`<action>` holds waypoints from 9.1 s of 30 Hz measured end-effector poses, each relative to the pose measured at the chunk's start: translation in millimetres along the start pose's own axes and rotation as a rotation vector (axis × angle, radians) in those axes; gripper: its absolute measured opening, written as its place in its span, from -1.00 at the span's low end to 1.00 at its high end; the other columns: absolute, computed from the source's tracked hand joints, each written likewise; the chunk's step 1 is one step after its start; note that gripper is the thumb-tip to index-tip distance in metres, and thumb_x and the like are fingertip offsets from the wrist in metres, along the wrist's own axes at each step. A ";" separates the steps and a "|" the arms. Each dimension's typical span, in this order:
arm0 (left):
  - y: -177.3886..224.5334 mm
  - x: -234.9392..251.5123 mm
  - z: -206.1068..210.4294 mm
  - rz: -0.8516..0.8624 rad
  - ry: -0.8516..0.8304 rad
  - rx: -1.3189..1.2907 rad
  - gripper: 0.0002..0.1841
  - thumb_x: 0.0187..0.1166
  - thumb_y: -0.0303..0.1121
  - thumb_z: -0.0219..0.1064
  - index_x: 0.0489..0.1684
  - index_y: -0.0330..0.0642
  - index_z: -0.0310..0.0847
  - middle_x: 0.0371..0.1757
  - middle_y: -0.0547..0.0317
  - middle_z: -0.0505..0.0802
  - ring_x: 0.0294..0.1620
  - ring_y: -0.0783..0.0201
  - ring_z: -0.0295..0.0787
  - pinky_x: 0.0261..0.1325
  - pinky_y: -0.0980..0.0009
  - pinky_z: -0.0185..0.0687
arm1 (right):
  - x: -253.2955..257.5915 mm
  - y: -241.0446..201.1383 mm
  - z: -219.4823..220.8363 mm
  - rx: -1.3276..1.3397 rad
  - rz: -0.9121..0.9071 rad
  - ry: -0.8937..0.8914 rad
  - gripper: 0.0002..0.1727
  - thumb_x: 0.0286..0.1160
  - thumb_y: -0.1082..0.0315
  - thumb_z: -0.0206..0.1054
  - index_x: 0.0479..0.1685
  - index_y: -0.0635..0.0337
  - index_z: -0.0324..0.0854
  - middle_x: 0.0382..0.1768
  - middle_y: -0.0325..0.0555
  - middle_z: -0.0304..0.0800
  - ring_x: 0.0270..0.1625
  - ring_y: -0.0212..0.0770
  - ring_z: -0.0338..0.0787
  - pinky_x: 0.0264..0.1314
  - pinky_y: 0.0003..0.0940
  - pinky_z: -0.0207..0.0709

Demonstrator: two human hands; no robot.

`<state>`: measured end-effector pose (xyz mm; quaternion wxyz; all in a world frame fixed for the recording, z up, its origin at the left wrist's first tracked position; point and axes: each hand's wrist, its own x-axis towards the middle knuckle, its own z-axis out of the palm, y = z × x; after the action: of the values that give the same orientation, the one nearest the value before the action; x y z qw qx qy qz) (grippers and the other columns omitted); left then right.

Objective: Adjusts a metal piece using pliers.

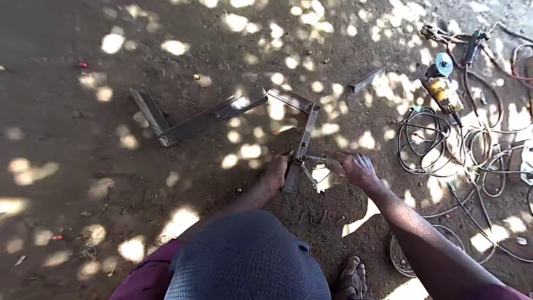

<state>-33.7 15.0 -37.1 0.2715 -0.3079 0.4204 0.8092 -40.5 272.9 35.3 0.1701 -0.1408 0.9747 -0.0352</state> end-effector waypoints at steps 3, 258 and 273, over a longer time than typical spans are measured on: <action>-4.2 1.7 -1.9 0.014 0.024 0.071 -0.56 0.74 -0.08 0.25 0.40 -0.21 0.58 -0.09 -0.11 0.87 -0.24 0.09 0.87 -0.19 0.17 0.84 | 4.1 1.2 1.9 0.002 0.019 -0.085 -0.39 0.72 -0.33 -0.09 0.00 -0.14 0.76 -0.06 -0.05 0.88 0.01 0.16 0.87 -0.06 0.38 0.65; -11.7 -61.8 36.8 0.100 -0.050 0.579 -0.33 0.73 0.25 0.10 0.38 -0.22 0.58 -0.05 -0.09 0.93 -0.06 0.02 0.94 0.03 0.03 0.89 | -111.6 -125.9 109.3 1.376 0.550 -0.011 -0.73 0.59 0.29 0.31 0.18 0.13 0.65 -0.37 0.00 0.70 -0.49 -0.10 0.63 -0.48 -0.09 0.55; 7.1 -99.6 -5.8 0.150 -0.286 0.007 -0.42 0.90 0.06 -0.24 0.56 -0.13 0.44 0.21 -0.14 0.81 0.09 0.00 0.85 0.11 0.06 0.83 | -127.7 -163.2 64.6 1.161 0.437 0.161 -0.79 0.68 0.17 0.28 0.00 0.10 0.58 -0.43 -0.11 0.63 -0.49 -0.16 0.64 -0.47 -0.11 0.59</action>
<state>28.9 -11.4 36.3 0.2685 -0.1564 0.4023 0.8611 139.7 151.9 34.7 0.1480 0.1802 0.8128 -0.5339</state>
